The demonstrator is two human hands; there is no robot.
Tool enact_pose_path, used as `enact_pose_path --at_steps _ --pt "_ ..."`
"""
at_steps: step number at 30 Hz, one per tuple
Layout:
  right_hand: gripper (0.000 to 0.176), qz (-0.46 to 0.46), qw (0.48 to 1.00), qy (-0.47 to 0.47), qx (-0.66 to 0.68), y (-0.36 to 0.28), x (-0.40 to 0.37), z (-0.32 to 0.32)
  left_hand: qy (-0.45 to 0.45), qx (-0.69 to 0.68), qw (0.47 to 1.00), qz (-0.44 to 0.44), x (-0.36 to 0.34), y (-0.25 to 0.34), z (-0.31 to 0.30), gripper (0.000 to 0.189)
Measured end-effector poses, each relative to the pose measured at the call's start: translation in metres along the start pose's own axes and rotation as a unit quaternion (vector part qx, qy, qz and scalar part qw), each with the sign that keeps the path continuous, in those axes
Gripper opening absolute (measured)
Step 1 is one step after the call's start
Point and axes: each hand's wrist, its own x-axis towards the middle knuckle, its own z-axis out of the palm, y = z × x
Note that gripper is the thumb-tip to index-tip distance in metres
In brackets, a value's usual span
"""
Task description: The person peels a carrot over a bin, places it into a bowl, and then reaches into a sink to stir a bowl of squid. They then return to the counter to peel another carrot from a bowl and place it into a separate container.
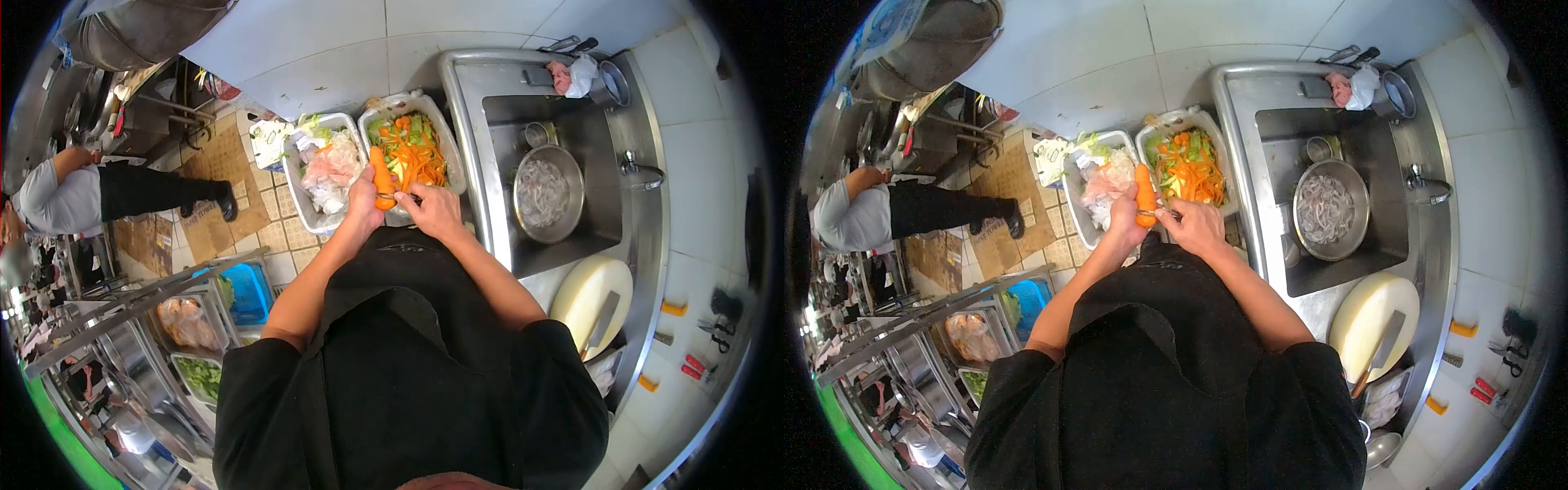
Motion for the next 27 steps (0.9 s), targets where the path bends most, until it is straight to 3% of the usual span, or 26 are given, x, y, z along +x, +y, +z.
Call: enact_pose_path --at_steps 10,12,16,18,27 --pt "0.058 0.036 0.998 0.013 -0.050 0.006 0.002 0.025 0.033 0.030 0.999 -0.008 -0.008 0.001 0.007 0.037" --pt "0.060 0.095 0.993 0.005 -0.065 0.022 0.017 0.041 0.034 0.063 0.997 -0.029 -0.018 0.005 0.008 0.037" --pt "0.069 0.190 0.973 -0.081 -0.104 0.051 0.072 0.036 -0.057 0.101 0.991 -0.067 -0.041 -0.003 0.002 0.038" --pt "0.070 0.186 0.971 -0.066 -0.133 0.072 0.088 0.032 -0.107 0.131 0.983 -0.065 -0.053 0.003 0.004 0.037" --pt "0.067 0.213 0.946 -0.017 -0.246 0.065 0.090 0.005 -0.017 0.057 0.997 -0.057 0.001 0.011 -0.008 0.038"
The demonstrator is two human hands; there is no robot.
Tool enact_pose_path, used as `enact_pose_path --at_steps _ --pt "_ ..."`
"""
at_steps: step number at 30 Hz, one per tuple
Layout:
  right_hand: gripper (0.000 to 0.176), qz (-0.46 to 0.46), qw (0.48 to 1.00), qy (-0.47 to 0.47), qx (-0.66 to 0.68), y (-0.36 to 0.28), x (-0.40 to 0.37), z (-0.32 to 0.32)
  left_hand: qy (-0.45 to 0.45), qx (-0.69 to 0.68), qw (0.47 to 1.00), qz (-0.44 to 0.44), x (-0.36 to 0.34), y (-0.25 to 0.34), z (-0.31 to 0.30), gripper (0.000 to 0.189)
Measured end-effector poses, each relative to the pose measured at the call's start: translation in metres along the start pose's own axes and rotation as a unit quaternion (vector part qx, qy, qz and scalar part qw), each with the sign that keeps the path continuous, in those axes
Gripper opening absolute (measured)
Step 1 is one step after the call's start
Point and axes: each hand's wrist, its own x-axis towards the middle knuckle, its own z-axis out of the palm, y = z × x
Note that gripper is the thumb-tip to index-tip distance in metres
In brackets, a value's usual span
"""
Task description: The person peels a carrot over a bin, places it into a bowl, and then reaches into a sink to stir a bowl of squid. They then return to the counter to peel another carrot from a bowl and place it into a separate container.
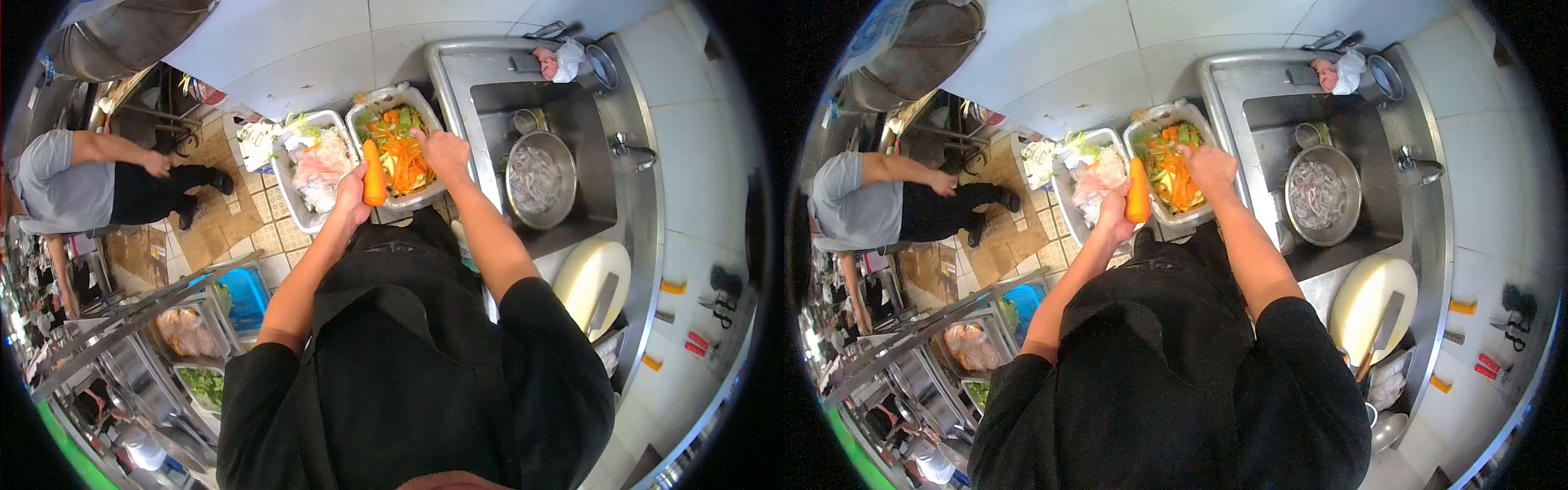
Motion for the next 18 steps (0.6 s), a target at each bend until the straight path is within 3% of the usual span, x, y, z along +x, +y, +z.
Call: enact_pose_path --at_steps 4,10,14,18 --pt "0.067 -0.006 0.999 0.005 0.049 0.001 -0.015 -0.009 -0.032 -0.012 0.999 0.005 0.014 0.001 0.000 0.035" --pt "0.061 -0.165 0.971 0.048 0.168 -0.015 -0.089 -0.017 -0.061 -0.094 0.994 0.020 0.030 -0.005 0.014 0.035" --pt "0.059 -0.196 0.958 0.101 0.183 -0.013 -0.097 -0.020 -0.009 -0.106 0.994 0.016 0.020 -0.006 0.026 0.034" --pt "0.060 -0.160 0.972 0.060 0.159 -0.012 -0.098 -0.015 -0.007 -0.114 0.993 0.009 0.021 -0.011 0.026 0.034"
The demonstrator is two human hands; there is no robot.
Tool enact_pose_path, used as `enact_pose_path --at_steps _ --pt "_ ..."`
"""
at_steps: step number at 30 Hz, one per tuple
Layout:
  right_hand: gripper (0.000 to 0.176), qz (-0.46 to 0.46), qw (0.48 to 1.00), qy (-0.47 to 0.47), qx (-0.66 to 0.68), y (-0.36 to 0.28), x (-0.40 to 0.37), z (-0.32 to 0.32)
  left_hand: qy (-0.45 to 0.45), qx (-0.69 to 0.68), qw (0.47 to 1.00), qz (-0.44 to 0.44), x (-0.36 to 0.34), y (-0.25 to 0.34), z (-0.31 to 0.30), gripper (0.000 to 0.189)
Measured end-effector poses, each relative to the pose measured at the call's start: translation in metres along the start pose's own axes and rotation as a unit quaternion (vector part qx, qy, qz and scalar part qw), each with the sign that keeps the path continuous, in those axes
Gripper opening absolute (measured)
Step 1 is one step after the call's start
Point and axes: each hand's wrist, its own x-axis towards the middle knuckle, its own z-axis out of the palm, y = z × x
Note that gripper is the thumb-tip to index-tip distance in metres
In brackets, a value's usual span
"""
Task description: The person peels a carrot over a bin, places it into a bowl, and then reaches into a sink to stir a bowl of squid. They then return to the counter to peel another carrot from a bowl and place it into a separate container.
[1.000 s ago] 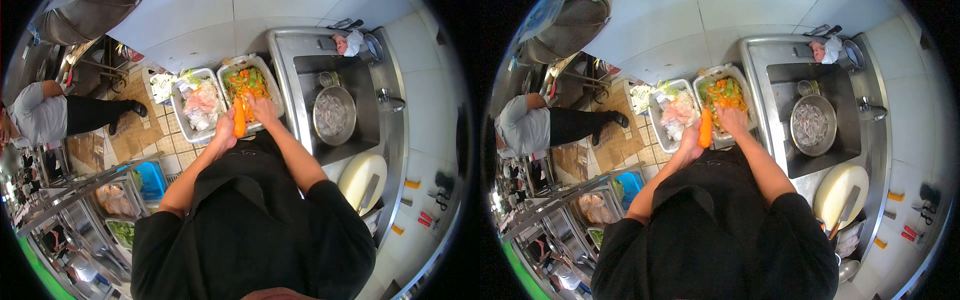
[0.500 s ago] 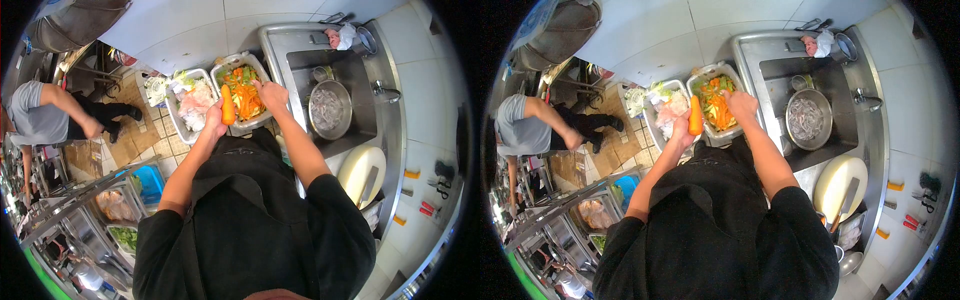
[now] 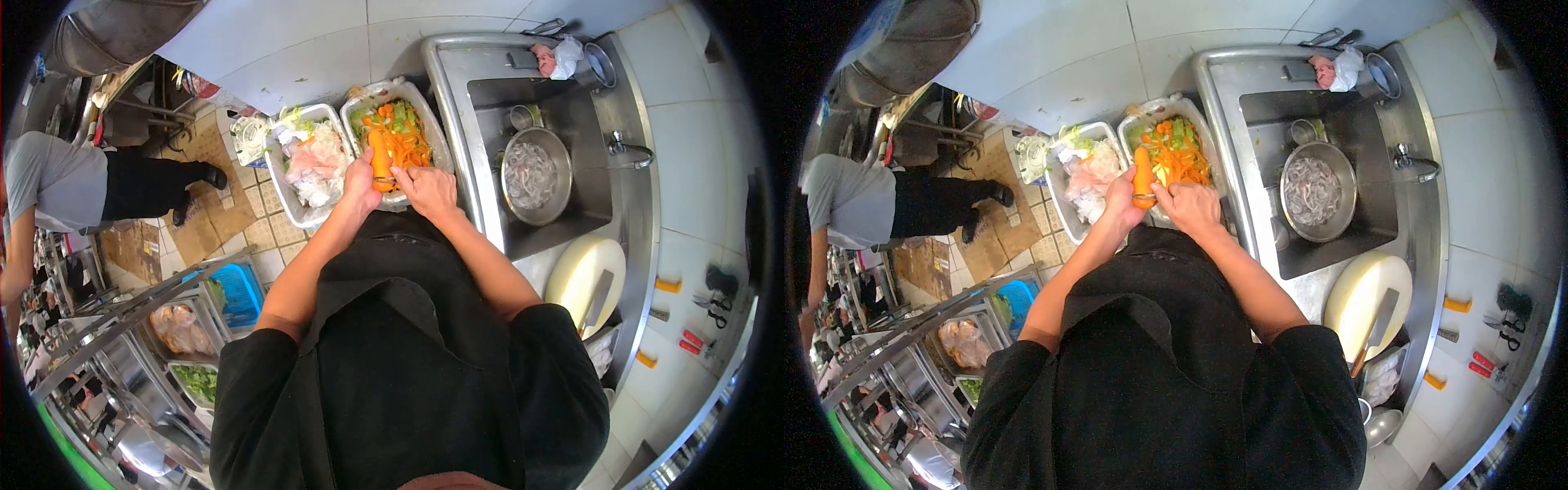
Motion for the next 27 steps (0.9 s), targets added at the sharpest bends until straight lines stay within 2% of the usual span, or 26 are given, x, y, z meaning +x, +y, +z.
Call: enact_pose_path --at_steps 5,8,10,11,14,18,20,24,27 --pt "0.071 0.095 0.989 -0.094 -0.056 0.027 0.045 0.026 -0.025 0.112 0.993 -0.022 -0.032 0.002 -0.003 0.036" --pt "0.076 0.086 0.985 -0.110 -0.101 0.043 0.089 0.019 -0.055 0.149 0.987 -0.033 -0.057 0.005 -0.006 0.038" --pt "0.076 0.102 0.989 -0.069 -0.076 0.050 0.106 0.011 -0.098 0.171 0.980 -0.034 -0.066 0.012 -0.008 0.038" --pt "0.076 0.107 0.991 -0.051 -0.064 0.051 0.112 0.010 -0.087 0.166 0.982 -0.021 -0.062 0.013 -0.008 0.038" --pt "0.074 0.118 0.990 -0.074 -0.033 0.027 0.100 -0.014 -0.051 0.133 0.990 -0.002 -0.040 0.016 -0.007 0.036" --pt "0.067 0.046 0.997 -0.057 -0.020 0.001 0.046 -0.002 -0.036 0.040 0.999 -0.003 -0.021 0.023 -0.002 0.032" --pt "0.062 0.005 1.000 -0.009 -0.009 -0.009 0.025 0.001 -0.030 -0.018 0.999 0.018 -0.013 0.023 0.000 0.031" --pt "0.055 -0.050 0.997 0.051 0.007 -0.015 0.009 0.003 -0.023 -0.037 0.999 0.016 0.000 0.020 -0.010 0.030" --pt "0.056 -0.041 0.999 0.020 0.010 -0.014 0.009 0.005 -0.011 -0.050 0.998 0.023 -0.007 0.015 -0.007 0.030"
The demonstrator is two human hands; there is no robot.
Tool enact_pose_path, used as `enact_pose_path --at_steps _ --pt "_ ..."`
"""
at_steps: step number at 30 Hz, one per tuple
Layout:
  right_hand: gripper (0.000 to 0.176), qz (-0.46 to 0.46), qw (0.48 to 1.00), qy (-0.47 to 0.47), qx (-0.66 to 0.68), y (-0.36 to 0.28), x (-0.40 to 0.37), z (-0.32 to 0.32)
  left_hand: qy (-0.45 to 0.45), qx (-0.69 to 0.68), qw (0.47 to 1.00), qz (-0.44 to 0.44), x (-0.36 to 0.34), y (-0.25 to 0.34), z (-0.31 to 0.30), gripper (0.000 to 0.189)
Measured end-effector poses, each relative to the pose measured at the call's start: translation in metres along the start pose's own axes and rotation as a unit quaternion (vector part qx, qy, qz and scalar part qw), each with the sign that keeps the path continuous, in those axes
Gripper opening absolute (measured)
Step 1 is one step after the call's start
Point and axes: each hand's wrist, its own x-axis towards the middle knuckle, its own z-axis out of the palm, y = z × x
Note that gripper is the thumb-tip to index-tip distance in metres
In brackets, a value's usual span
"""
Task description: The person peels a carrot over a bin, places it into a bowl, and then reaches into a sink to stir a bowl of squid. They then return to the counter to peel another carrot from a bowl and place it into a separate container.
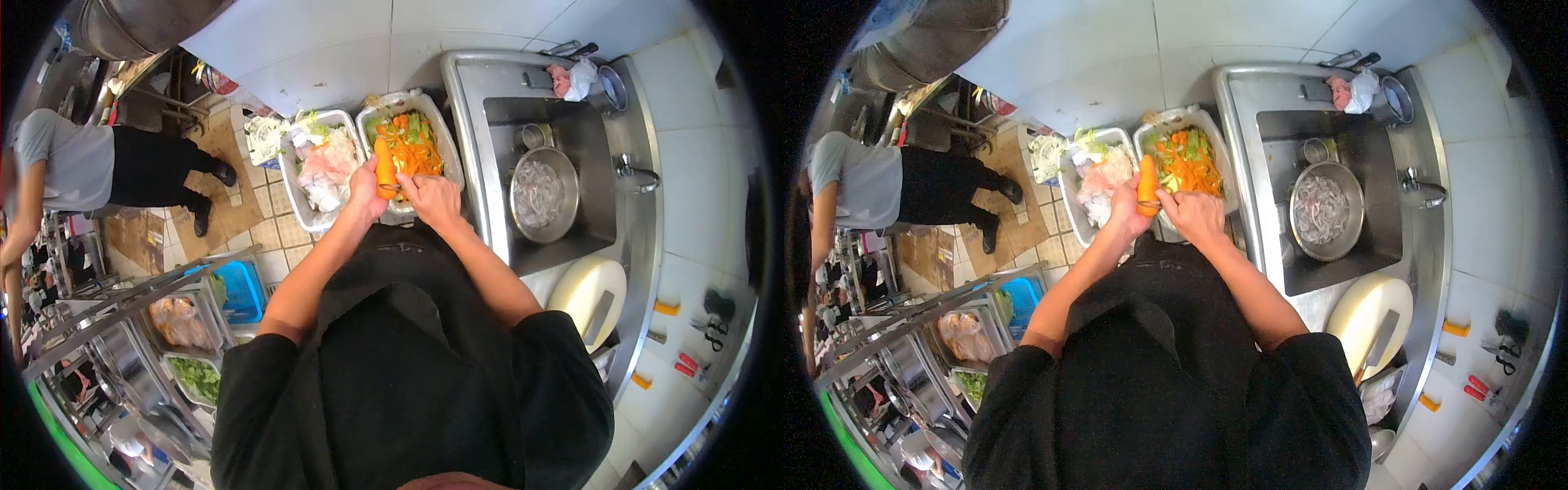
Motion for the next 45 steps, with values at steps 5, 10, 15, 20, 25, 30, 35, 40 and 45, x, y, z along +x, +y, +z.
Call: enact_pose_path --at_steps 5,10,15,20,25,30,35,40,45 --pt "0.065 0.095 0.994 -0.061 -0.012 0.020 0.024 0.024 -0.025 0.116 0.993 -0.014 -0.026 0.006 0.001 0.033" --pt "0.073 0.113 0.984 -0.119 -0.067 0.056 0.093 0.015 -0.094 0.153 0.982 -0.055 -0.065 0.009 -0.005 0.036" --pt "0.075 0.173 0.979 -0.093 -0.047 0.045 0.103 -0.018 -0.065 0.136 0.988 -0.025 -0.031 0.016 -0.016 0.037" --pt "0.069 0.072 0.995 -0.074 -0.019 0.003 0.045 -0.018 -0.001 0.089 0.996 -0.001 -0.015 0.022 0.002 0.030" --pt "0.063 -0.002 1.000 -0.006 0.013 -0.011 0.012 -0.007 0.006 0.002 1.000 0.010 0.003 0.015 -0.001 0.030" --pt "0.060 0.002 0.999 -0.032 0.008 0.000 0.011 0.005 0.018 0.028 0.999 0.004 -0.004 0.010 0.002 0.030" --pt "0.073 0.096 0.985 -0.130 -0.061 0.039 0.079 0.024 -0.045 0.125 0.990 -0.055 -0.039 0.013 0.001 0.032" --pt "0.074 0.173 0.981 -0.068 -0.052 0.056 0.110 -0.011 -0.069 0.149 0.986 -0.041 -0.039 0.016 -0.008 0.036" --pt "0.072 0.132 0.986 -0.101 -0.015 0.021 0.064 -0.018 -0.027 0.117 0.993 -0.021 -0.017 0.021 0.004 0.030"
